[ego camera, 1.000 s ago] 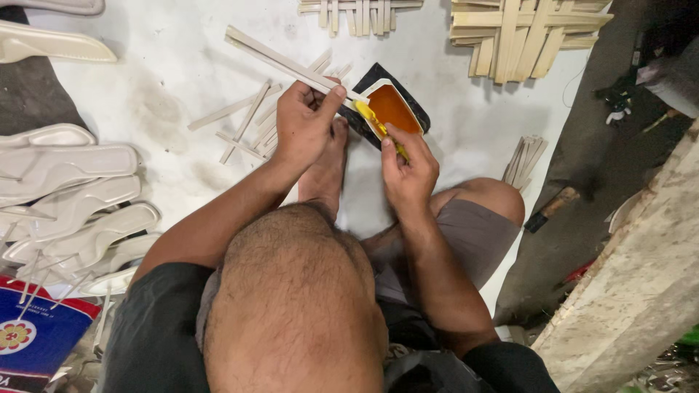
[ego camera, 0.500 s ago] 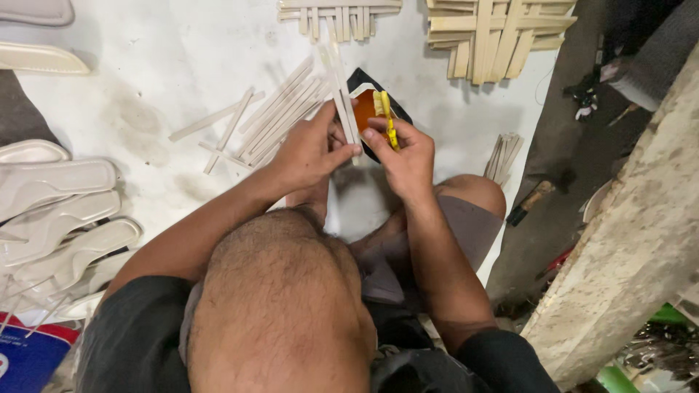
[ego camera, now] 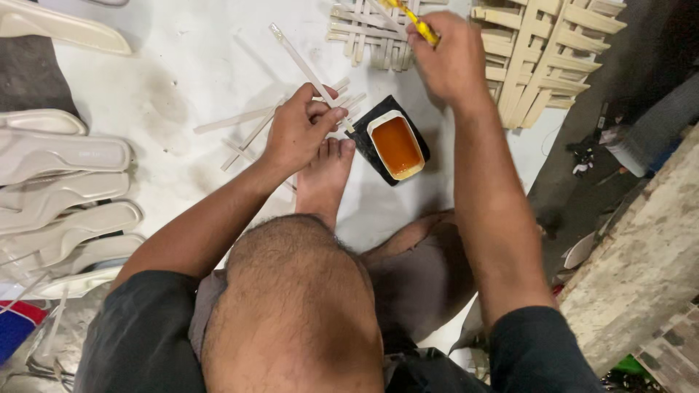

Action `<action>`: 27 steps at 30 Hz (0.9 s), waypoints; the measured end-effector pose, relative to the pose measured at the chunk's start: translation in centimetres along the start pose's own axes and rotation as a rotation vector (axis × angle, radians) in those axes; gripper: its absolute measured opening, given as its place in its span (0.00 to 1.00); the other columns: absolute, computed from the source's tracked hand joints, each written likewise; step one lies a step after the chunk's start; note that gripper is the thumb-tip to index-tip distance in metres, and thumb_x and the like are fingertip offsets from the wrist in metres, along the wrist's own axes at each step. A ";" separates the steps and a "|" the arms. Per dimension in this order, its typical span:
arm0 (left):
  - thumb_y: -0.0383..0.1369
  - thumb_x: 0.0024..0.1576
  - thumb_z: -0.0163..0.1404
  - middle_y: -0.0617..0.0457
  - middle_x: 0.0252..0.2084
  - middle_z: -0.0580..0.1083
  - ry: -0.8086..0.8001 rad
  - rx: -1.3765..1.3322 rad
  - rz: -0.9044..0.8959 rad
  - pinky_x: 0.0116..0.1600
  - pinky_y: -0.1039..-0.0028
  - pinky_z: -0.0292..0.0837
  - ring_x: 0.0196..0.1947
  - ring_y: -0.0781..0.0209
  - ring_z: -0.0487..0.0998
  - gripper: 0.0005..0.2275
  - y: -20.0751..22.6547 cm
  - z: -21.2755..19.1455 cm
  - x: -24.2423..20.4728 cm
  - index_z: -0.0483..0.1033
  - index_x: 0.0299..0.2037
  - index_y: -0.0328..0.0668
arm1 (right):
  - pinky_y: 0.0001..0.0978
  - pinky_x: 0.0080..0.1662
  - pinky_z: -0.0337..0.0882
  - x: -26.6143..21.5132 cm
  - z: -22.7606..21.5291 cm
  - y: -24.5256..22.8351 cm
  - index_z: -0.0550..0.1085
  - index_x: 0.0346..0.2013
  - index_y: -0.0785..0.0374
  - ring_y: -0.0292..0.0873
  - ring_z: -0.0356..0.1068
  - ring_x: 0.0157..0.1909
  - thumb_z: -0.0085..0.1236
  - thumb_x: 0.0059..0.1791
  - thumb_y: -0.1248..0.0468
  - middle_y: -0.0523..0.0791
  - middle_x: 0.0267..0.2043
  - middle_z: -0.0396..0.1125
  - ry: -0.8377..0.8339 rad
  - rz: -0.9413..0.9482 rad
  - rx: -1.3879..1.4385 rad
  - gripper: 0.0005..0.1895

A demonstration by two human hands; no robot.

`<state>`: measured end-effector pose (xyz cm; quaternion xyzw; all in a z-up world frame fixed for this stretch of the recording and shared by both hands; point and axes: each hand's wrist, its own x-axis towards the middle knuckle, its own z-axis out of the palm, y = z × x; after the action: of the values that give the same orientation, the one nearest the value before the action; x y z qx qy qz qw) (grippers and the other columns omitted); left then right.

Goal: The person sits on the floor and repeatedly picks up thin wooden sticks, applies an orange adhesive to them using a yellow toothbrush, and places them aside. The process is repeated for multiple sticks.

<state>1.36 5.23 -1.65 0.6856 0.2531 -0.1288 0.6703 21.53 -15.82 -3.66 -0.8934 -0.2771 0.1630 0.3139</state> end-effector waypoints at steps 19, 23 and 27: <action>0.31 0.59 0.56 0.44 0.36 0.82 -0.065 0.143 0.151 0.43 0.71 0.79 0.36 0.58 0.86 0.09 -0.3 2.0 2.1 0.78 0.44 0.31 | 0.28 0.43 0.77 -2.6 2.0 -7.8 0.78 0.42 0.68 0.32 0.73 0.39 0.66 0.50 0.68 0.41 0.37 0.74 -0.316 0.282 0.753 0.08; 0.32 0.60 0.56 0.44 0.38 0.83 -0.043 0.100 0.172 0.45 0.69 0.81 0.38 0.58 0.87 0.09 0.3 2.0 2.1 0.77 0.42 0.31 | 0.29 0.41 0.77 -2.4 2.1 -7.6 0.77 0.42 0.68 0.33 0.73 0.37 0.65 0.50 0.69 0.42 0.36 0.73 -0.313 0.314 0.775 0.08; 0.32 0.58 0.59 0.44 0.47 0.80 -0.043 0.395 0.222 0.47 0.60 0.75 0.42 0.50 0.80 0.14 -0.1 0.6 2.1 0.76 0.51 0.36 | 0.30 0.46 0.76 0.4 1.8 -4.2 0.80 0.45 0.67 0.34 0.74 0.42 0.64 0.53 0.70 0.43 0.40 0.76 -0.196 0.061 0.459 0.07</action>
<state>3.20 5.03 -2.85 0.8243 0.1316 -0.1161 0.5382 19.39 -11.96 -2.30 -0.7865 -0.2350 0.3169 0.4750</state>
